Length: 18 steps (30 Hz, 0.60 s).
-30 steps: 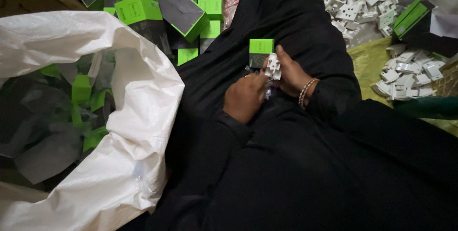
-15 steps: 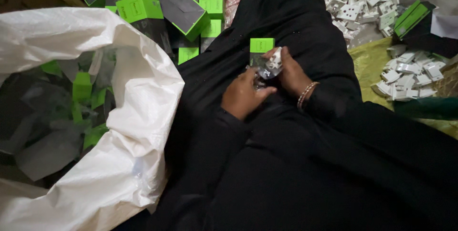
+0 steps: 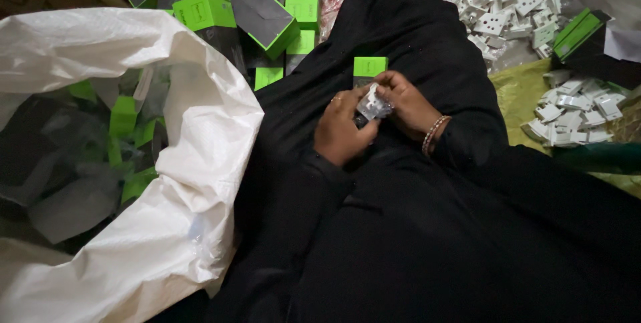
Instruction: The person sits on the floor and repeatedly picks up small white electrical components, places them into clear plastic bags, and then into small green and black boxes. The person handles the components one at a time, wrapping them in plastic before placing them into the boxes.
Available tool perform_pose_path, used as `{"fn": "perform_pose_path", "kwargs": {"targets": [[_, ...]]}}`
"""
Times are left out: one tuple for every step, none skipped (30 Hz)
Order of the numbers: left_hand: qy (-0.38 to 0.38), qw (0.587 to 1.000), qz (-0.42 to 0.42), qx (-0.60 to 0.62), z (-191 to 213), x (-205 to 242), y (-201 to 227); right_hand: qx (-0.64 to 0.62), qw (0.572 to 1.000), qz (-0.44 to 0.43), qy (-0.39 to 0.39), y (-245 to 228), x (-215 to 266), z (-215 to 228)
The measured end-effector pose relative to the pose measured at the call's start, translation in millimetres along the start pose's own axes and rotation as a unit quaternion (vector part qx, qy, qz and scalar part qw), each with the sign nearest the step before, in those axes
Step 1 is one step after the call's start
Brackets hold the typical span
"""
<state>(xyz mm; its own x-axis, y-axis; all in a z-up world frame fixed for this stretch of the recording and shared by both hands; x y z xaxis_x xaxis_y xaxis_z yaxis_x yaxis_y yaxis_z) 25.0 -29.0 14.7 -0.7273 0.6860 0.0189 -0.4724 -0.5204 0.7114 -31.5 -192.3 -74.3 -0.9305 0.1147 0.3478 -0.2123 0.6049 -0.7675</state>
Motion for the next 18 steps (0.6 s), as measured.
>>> {"fn": "perform_pose_path", "kwargs": {"targets": [[-0.004, 1.0, -0.01, -0.01, 2, 1, 4, 0.006, 1.0, -0.001, 0.011, 0, 0, 1], [-0.008, 1.0, -0.02, -0.02, 2, 1, 7, 0.002, 1.0, -0.002, 0.012, -1, 0, 1], [0.008, 0.999, -0.031, -0.034, 3, 2, 9, -0.001, 1.0, -0.003, 0.013, -2, 0, 1], [0.023, 0.998, -0.043, -0.048, 3, 3, 10, -0.005, 1.0, -0.004, 0.015, -2, 1, 1], [0.039, 0.996, -0.055, -0.062, 2, 5, 10, -0.016, 1.0, -0.012, 0.01, -1, 1, 2], [0.041, 0.996, -0.051, -0.055, 0, 5, 7, -0.026, 0.999, -0.02, 0.007, -1, 2, 2], [0.044, 0.997, -0.046, -0.049, -2, 5, 4, -0.036, 0.999, -0.028, 0.003, -1, 3, 3], [0.047, 0.997, -0.042, -0.042, -5, 4, 1, -0.047, 0.998, -0.033, -0.009, 0, 4, 3], [0.063, 0.997, -0.049, -0.026, -6, 3, -2, -0.058, 0.997, -0.038, -0.021, 1, 5, 3], [0.078, 0.995, -0.055, -0.011, -6, 3, -5, -0.07, 0.996, -0.043, -0.033, 3, 5, 3], [0.093, 0.994, -0.061, 0.005, -6, 2, -8, -0.018, 0.998, -0.039, -0.038, 5, 3, 4], [0.105, 0.992, -0.062, 0.018, -7, 2, -10, 0.034, 0.998, -0.035, -0.042, 6, 2, 5], [0.117, 0.991, -0.064, 0.031, -8, 1, -12, 0.086, 0.995, -0.031, -0.046, 7, 1, 6], [0.128, 0.989, -0.065, 0.044, -8, 1, -13, 0.09, 0.994, -0.04, -0.038, 9, 1, 8], [0.118, 0.99, -0.043, 0.059, -9, 1, -16, 0.093, 0.994, -0.049, -0.029, 10, 0, 8], [0.109, 0.991, -0.022, 0.073, -10, 1, -19, 0.097, 0.993, -0.057, -0.021, 10, -1, 8], [0.099, 0.991, 0.0, 0.088, -11, 2, -21, 0.098, 0.993, -0.056, -0.026, 9, -1, 6], [0.112, 0.99, 0.009, 0.09, -11, 2, -23, 0.098, 0.993, -0.055, -0.03, 9, -1, 4]]}}
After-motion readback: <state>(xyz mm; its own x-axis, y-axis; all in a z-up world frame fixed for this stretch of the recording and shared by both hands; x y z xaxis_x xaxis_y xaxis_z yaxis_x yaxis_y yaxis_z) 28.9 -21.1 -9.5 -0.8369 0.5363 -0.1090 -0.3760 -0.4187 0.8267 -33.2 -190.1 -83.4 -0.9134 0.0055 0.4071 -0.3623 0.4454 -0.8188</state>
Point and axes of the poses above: each hand's wrist, its own x-axis away from the middle knuckle, its own z-axis out of the back of the hand, y = z × x, the point moved 4 cm from there along -x, towards the middle knuckle, and after that the axes turned 3 degrees about -x, right-handed, at the moved point
